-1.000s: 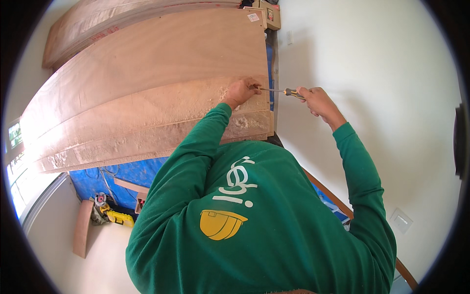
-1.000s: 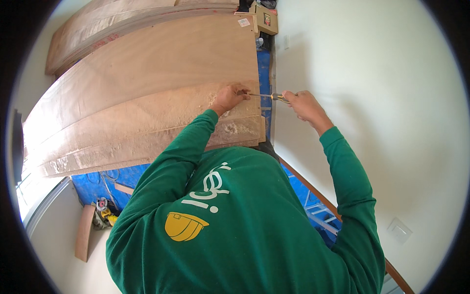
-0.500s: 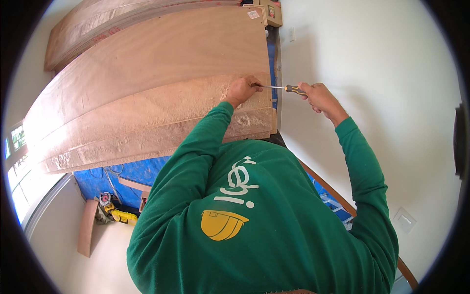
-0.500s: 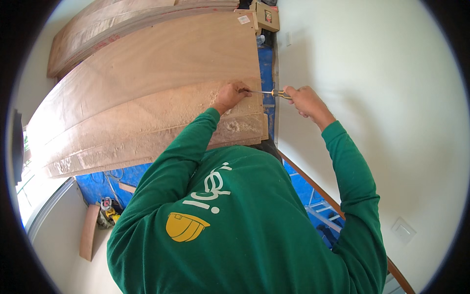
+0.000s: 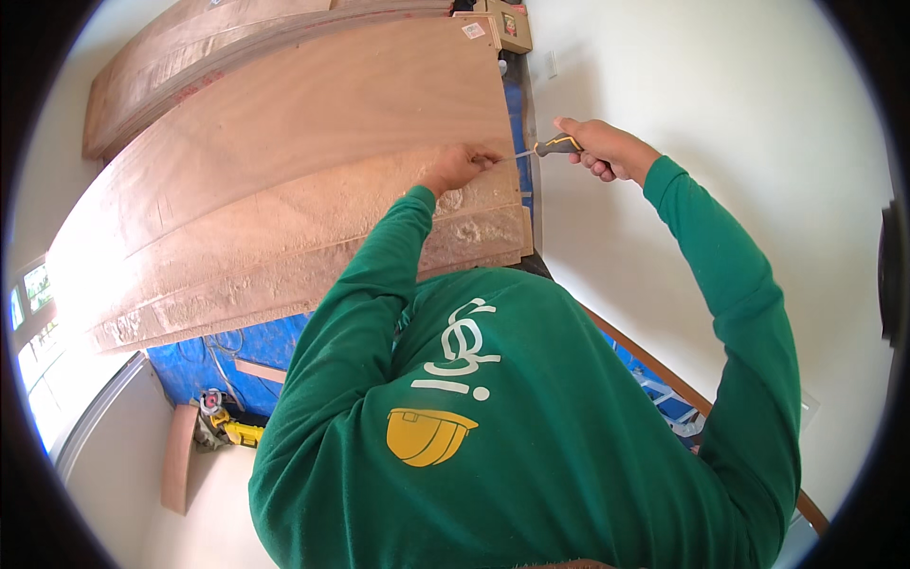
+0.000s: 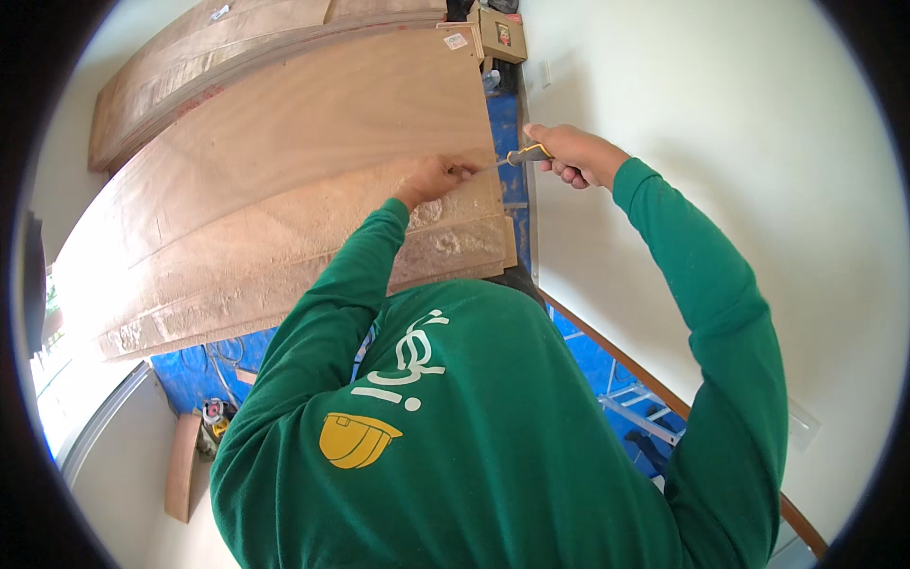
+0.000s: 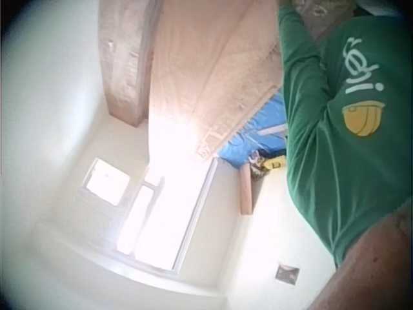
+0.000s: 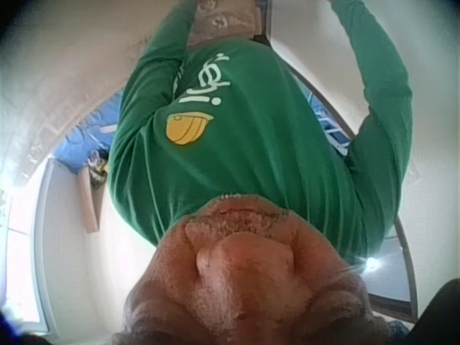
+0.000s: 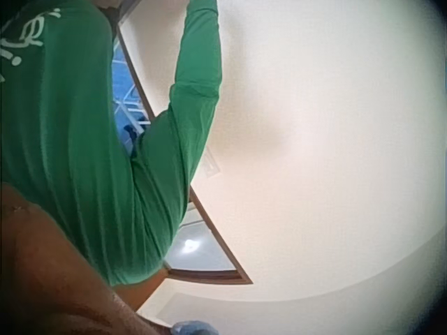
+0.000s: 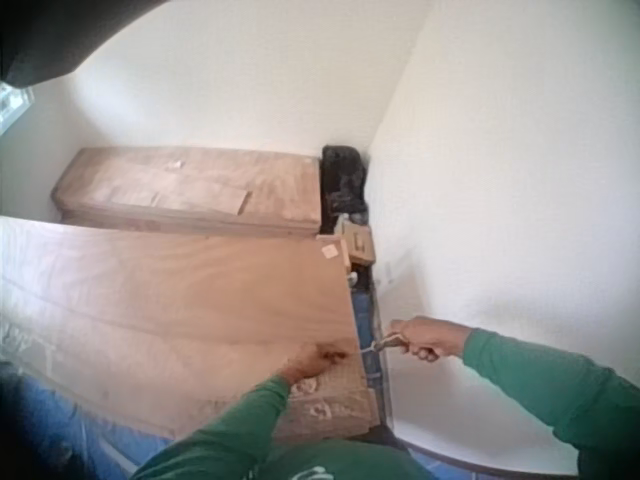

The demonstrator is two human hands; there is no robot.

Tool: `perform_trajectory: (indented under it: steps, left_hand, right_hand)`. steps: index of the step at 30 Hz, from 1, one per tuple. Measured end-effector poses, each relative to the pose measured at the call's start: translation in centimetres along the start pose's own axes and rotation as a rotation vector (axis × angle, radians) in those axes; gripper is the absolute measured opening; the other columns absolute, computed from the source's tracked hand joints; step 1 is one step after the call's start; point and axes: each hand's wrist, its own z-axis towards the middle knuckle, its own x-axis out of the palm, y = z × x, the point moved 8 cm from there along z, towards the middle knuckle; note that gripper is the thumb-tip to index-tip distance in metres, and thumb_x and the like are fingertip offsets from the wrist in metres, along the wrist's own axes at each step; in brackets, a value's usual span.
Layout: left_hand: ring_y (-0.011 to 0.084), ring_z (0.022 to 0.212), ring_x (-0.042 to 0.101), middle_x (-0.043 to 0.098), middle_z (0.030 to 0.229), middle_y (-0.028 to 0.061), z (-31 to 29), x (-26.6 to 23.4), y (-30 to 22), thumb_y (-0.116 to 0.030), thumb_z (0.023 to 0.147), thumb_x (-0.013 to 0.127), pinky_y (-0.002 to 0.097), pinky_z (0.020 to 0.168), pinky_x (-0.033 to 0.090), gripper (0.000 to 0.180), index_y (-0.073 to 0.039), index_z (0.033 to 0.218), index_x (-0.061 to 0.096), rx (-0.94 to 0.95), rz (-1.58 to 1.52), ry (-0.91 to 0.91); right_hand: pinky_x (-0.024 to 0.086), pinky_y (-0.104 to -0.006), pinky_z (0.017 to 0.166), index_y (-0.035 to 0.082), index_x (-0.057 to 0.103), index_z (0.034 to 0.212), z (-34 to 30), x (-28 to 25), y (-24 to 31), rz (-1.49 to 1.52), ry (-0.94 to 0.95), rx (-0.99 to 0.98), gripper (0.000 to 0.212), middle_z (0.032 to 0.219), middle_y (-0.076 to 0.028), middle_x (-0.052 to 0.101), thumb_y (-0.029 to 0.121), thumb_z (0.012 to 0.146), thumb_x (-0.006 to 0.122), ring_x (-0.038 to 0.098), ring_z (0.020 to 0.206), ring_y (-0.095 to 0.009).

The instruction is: The person uses a screwdriver to fasten screws into a large wooden panel laid on a blue protective sheet. They repeatedly drive screws along the edges of the panel, moving around the room to access different sections.

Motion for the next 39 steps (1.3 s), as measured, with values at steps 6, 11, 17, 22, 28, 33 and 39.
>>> perform_trajectory:
  steps: [6,11,17,22,28,33,39]
  left_hand:
    - [0.0186,0.115,0.071,0.081,0.123,0.0075,2.7,-1.1,-5.9,-0.027,0.105,0.073,0.0359,0.105,0.053,0.035,-0.009,0.135,0.077,0.200,-0.034,0.077]
    - [0.0206,0.118,0.070,0.079,0.128,0.0077,4.1,0.3,-10.7,-0.025,0.105,0.073,0.0360,0.107,0.052,0.038,-0.009,0.139,0.075,0.204,0.145,0.417]
    - [0.0195,0.115,0.070,0.080,0.122,0.0075,2.7,1.0,-11.6,-0.024,0.104,0.073,0.0362,0.104,0.052,0.040,-0.009,0.141,0.074,0.212,0.151,0.473]
    - [0.0200,0.110,0.070,0.080,0.118,0.0080,2.6,1.6,-12.7,-0.026,0.102,0.075,0.0380,0.101,0.053,0.039,-0.007,0.136,0.074,0.195,0.166,0.522]
    - [0.0198,0.103,0.071,0.080,0.108,0.0092,1.8,1.2,-13.9,-0.031,0.101,0.077,0.0379,0.095,0.054,0.039,-0.006,0.131,0.076,0.182,0.314,0.416]
    - [0.0222,0.089,0.068,0.078,0.103,0.0113,1.7,0.0,-14.9,-0.036,0.094,0.085,0.0386,0.082,0.054,0.039,-0.003,0.115,0.080,0.329,0.266,0.106]
    - [0.0117,0.075,0.058,0.076,0.096,0.0044,2.3,0.1,-12.8,-0.030,0.087,0.090,0.0336,0.070,0.050,0.044,-0.002,0.119,0.078,0.168,0.197,-0.014]
  right_hand:
    - [0.034,-0.0324,0.045,0.008,0.056,0.083,0.8,-0.6,-1.2,-0.015,-0.048,0.021,0.061,0.057,0.001,0.041,0.063,0.107,0.048,0.040,0.045,-0.013]
    - [0.051,-0.0446,0.057,-0.001,0.065,0.092,0.7,-0.1,2.7,-0.491,-0.149,-0.289,0.063,0.064,-0.013,0.059,0.058,0.107,0.048,0.062,0.057,-0.026]
    - [0.056,-0.0532,0.084,-0.004,0.068,0.105,-2.0,1.4,3.5,-0.712,-0.185,-0.580,0.057,0.101,-0.026,0.075,0.049,0.110,0.048,0.073,0.094,-0.043]
    - [0.055,-0.0546,0.090,0.001,0.064,0.118,-2.1,1.4,4.1,-0.740,-0.210,-0.646,0.043,0.107,-0.023,0.074,0.042,0.111,0.053,0.071,0.103,-0.044]
    - [0.057,-0.0523,0.091,0.004,0.060,0.123,-3.4,3.3,5.4,-1.078,-0.305,-1.050,0.036,0.115,-0.018,0.072,0.037,0.108,0.062,0.071,0.109,-0.040]
    - [0.055,-0.0510,0.095,0.001,0.060,0.121,-2.1,0.7,4.1,-0.349,-0.521,-0.902,0.036,0.116,-0.021,0.069,0.033,0.105,0.068,0.067,0.115,-0.039]
    - [0.054,-0.0453,0.080,-0.003,0.064,0.103,-0.1,3.2,2.7,0.669,-0.831,-0.816,0.045,0.100,-0.018,0.071,0.042,0.104,0.071,0.067,0.086,-0.030]
